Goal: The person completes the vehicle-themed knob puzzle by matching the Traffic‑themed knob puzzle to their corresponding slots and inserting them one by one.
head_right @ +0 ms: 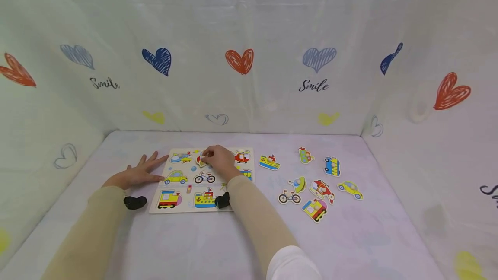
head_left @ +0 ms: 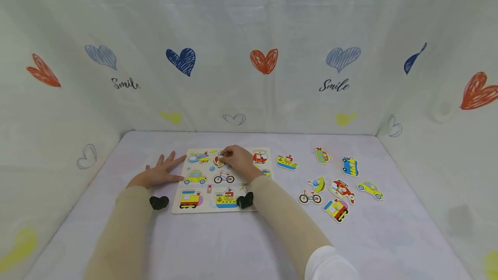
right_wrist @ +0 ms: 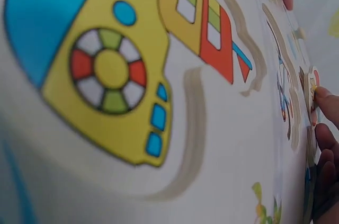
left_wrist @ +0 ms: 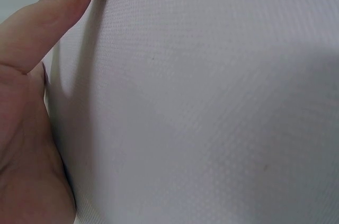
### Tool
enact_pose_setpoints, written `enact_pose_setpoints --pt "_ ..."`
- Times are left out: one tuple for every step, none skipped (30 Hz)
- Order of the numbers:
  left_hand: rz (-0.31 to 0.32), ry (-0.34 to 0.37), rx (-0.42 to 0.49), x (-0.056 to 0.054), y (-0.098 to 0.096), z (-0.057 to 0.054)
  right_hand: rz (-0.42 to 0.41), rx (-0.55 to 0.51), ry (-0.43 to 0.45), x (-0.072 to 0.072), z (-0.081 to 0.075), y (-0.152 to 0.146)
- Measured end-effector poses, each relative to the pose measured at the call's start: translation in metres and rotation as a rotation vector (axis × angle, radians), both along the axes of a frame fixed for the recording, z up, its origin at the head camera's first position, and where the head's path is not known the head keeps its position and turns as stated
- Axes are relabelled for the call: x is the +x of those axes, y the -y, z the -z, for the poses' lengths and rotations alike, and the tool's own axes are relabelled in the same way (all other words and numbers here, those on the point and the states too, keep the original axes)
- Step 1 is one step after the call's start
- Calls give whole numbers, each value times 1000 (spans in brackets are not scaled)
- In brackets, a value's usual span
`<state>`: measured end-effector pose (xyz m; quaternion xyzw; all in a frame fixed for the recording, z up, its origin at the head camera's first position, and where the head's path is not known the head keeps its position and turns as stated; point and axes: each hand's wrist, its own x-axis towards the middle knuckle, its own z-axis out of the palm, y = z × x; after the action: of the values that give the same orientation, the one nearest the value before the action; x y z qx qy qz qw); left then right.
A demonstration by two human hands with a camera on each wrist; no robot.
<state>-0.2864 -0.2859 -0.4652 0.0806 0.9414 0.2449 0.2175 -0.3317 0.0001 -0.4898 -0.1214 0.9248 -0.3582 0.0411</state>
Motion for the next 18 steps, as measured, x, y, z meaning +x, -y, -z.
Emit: enact_pose_setpoints --pt "2 1 0 0 -1 0 -3 9 -2 0 0 -1" --pt "2 2 -2 -1 -1 0 -8 19 -3 0 -1 -1" --pt "2 2 -5 -1 -2 0 -13 29 -5 -1 -1 -2" --pt "-2 3 -5 -1 -2 0 -20 40 -4 0 -2 -1" --pt "-5 4 -5 -1 -2 0 -25 51 -7 0 -2 -1" --pt "-7 2 -4 0 -2 0 -27 56 -5 0 -2 0" --pt "-8 1 -2 1 -2 0 -28 60 -3 1 -3 0" --pt "-9 1 -1 1 -2 0 -27 64 1 1 -4 0" --pt "-8 1 1 1 -2 0 -24 68 4 2 -4 0" --pt "-9 1 2 1 -3 -1 -21 71 9 2 -4 1" --pt "-11 2 1 2 -3 -1 -19 72 12 2 -5 1" --pt "-12 1 -1 1 -3 -1 -18 76 13 2 -5 1" --pt "-13 0 -3 1 -3 -1 -18 80 14 2 -5 1" --pt "-14 0 -5 1 -3 -1 -17 84 15 2 -6 1" --pt "-12 -2 -1 1 -3 -1 -18 89 13 3 -6 1" --pt "-13 -2 -6 1 -3 0 -20 93 12 3 -6 1" --pt "-15 -2 -10 0 -2 0 -22 96 10 3 -6 1" --pt "-17 -1 -14 0 -2 1 -24 101 7 3 -6 1"
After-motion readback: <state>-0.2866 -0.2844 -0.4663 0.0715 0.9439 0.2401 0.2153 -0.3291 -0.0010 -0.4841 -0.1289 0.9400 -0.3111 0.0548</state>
